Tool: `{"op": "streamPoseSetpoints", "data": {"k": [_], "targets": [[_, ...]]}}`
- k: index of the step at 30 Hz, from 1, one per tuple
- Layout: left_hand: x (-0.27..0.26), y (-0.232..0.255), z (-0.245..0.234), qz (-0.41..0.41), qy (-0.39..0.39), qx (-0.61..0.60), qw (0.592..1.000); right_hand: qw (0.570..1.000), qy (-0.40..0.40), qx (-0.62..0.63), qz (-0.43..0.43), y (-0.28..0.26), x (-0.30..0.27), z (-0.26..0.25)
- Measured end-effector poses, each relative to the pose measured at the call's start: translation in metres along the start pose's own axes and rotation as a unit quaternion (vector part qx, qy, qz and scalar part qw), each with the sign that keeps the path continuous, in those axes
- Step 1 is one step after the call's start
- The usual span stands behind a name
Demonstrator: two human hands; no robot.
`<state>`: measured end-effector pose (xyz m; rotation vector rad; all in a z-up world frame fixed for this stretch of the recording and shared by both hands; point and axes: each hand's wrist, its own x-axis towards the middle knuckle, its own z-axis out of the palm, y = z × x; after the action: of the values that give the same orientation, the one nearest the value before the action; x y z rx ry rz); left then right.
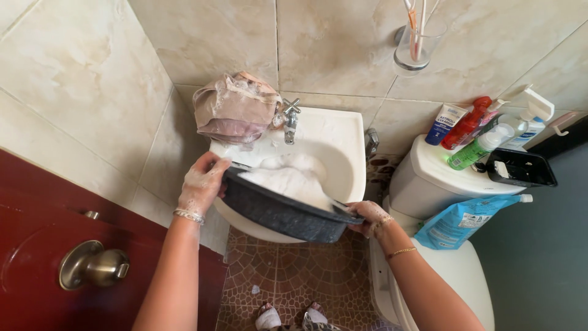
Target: Wash clothes by hand in a basin inside a bathroom.
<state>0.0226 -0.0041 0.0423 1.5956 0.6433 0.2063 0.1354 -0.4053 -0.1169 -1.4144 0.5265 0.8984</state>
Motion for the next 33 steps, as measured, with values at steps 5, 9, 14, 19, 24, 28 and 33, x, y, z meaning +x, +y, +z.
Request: {"op": "streamPoseSetpoints", "data": {"k": [5,9,14,19,24,28,33], "targets": [[-0.019,0.071,0.027,0.189,-0.044,0.182,0.964,0.982,-0.032,0.187,0.026,0.037,0.079,-0.033],[-0.001,0.093,0.056,0.324,-0.074,0.272,0.903,0.970,0.024,0.232,0.076,0.026,0.056,-0.009],[-0.018,0.151,0.100,0.299,-0.095,0.376,0.872,0.972,-0.035,0.224,0.068,0.049,0.078,-0.035],[-0.032,0.192,0.148,0.269,-0.133,0.472,0.829,0.983,-0.041,0.172,0.045,0.055,0.097,-0.045],[-0.031,0.202,0.174,0.304,-0.153,0.490,0.803,0.991,-0.046,0.126,0.020,0.060,0.106,-0.052],[-0.034,0.208,0.173,0.309,-0.152,0.478,0.808,0.995,-0.048,0.088,0.000,0.063,0.112,-0.055],[-0.041,0.217,0.174,0.339,-0.117,0.456,0.815,0.998,-0.052,0.039,-0.027,0.064,0.126,-0.059]]}}
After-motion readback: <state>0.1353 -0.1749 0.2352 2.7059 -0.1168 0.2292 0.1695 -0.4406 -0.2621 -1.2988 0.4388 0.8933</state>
